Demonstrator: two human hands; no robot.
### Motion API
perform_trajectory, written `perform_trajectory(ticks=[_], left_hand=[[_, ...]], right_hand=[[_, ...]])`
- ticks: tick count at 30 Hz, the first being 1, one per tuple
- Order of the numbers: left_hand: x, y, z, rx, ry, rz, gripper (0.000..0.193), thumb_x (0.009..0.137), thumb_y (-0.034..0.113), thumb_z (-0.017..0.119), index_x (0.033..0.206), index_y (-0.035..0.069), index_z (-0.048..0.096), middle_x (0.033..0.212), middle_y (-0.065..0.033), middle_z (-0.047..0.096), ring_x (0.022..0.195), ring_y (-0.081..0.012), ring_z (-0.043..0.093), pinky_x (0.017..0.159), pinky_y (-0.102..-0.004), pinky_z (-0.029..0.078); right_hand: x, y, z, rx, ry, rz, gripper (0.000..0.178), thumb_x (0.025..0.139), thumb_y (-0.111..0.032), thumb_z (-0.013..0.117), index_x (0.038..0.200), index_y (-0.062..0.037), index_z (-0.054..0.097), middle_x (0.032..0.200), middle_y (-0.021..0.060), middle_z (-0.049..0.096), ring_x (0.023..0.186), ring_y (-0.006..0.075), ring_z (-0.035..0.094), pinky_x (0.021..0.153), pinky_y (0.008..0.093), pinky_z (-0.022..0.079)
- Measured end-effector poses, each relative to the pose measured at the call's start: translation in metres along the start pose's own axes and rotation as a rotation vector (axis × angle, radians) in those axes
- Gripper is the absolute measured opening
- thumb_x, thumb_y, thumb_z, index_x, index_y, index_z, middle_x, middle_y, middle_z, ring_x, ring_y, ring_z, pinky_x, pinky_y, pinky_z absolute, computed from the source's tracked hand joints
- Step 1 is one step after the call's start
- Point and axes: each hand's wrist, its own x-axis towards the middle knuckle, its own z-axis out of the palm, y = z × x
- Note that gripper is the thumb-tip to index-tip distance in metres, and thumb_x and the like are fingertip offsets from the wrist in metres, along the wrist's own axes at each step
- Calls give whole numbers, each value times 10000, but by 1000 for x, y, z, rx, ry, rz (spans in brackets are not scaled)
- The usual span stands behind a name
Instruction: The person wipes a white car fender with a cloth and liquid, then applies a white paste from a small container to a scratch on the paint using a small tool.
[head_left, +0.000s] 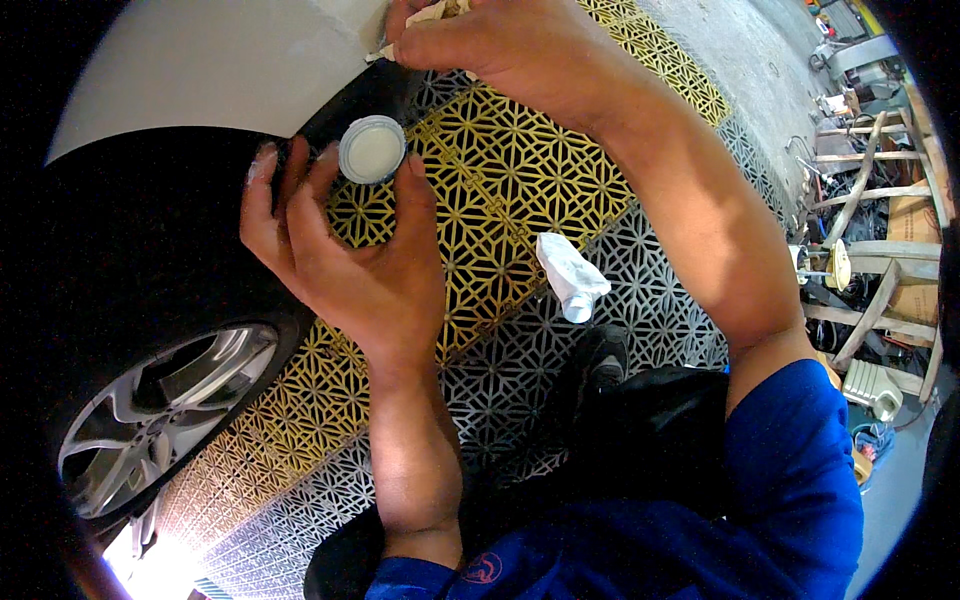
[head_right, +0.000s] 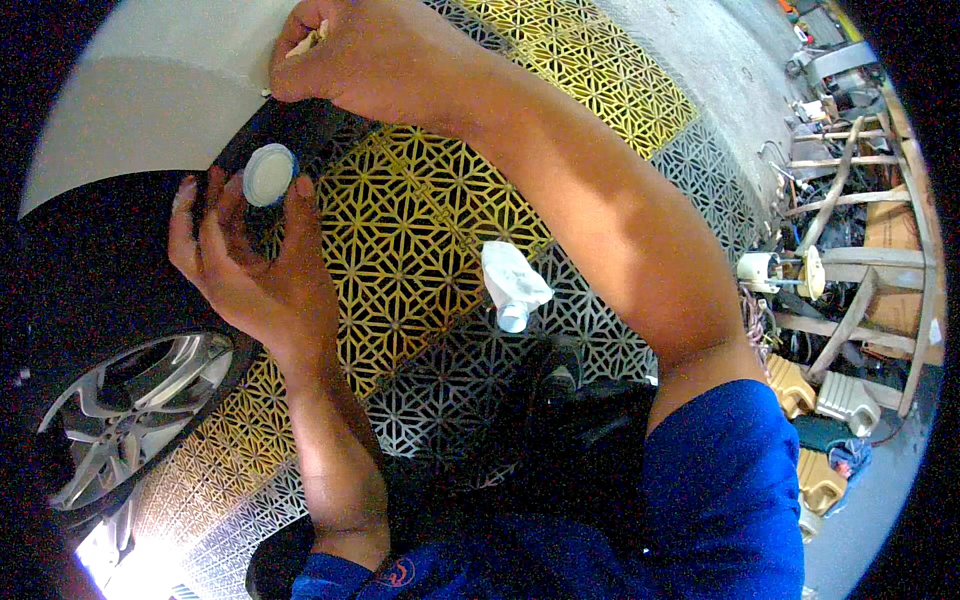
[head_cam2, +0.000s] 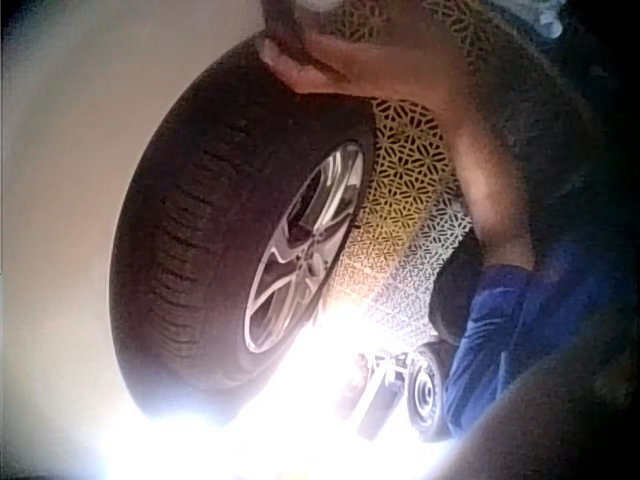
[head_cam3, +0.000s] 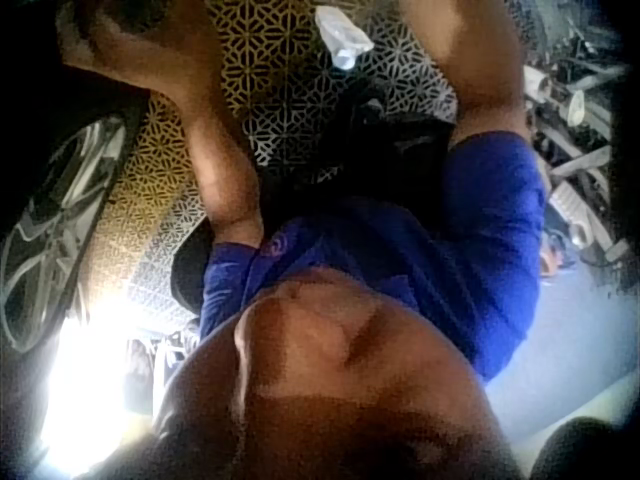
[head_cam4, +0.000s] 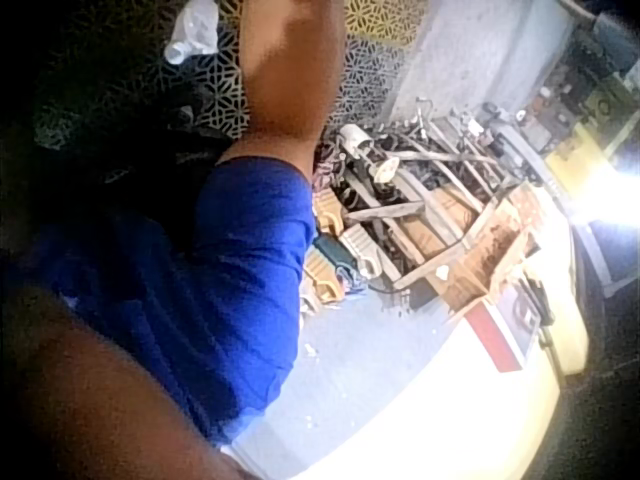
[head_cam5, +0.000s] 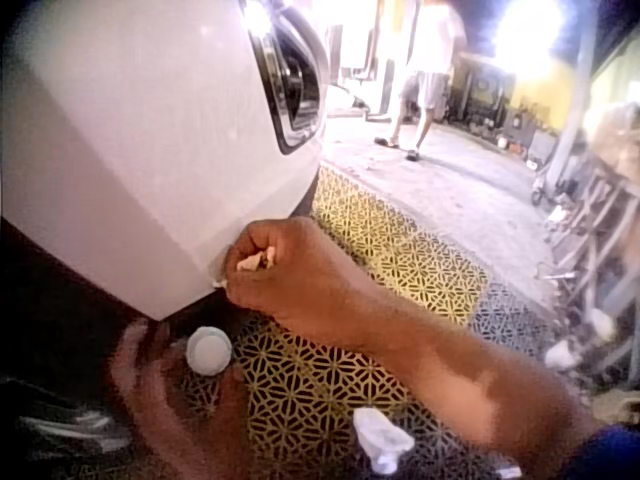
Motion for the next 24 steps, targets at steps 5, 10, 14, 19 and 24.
perform_trajectory(ticks=[5,10,14,19,24], left_hand=[[0,0,-3,7,-7,-22,464,767,84,887,1140,-43,642,1438,-183,414,1244,-381,584,1045,-463,504],[2,4,-2,30,-27,-51,466,765,89,890,1140,-42,646,1436,-181,420,1247,-374,585,1047,-456,502],[1,0,-4,46,-22,-41,471,763,94,893,1143,-38,647,1434,-180,423,1250,-370,584,1046,-454,500],[1,1,-1,7,-15,-33,470,767,100,893,1143,-38,646,1439,-176,422,1246,-369,582,1042,-452,500],[-1,-1,-2,9,-7,-22,474,767,103,893,1145,-39,644,1441,-178,422,1243,-371,584,1042,-451,499]], right_hand=[[-10,-9,-11,98,-78,-20,192,913,-155,693,980,25,690,836,49,683,734,109,596,668,307,500],[1,1,4,27,-19,-10,198,914,-161,690,992,21,690,829,42,675,726,104,589,655,303,491],[-6,-20,-2,23,-53,107,200,916,-162,689,985,26,685,822,41,671,732,103,588,650,304,490],[-2,3,-4,95,-72,-94,210,920,-164,683,990,35,682,811,38,660,710,96,573,624,300,483],[-7,-7,-6,111,-58,17,215,918,-163,680,988,40,685,804,43,656,697,102,569,601,298,477]])
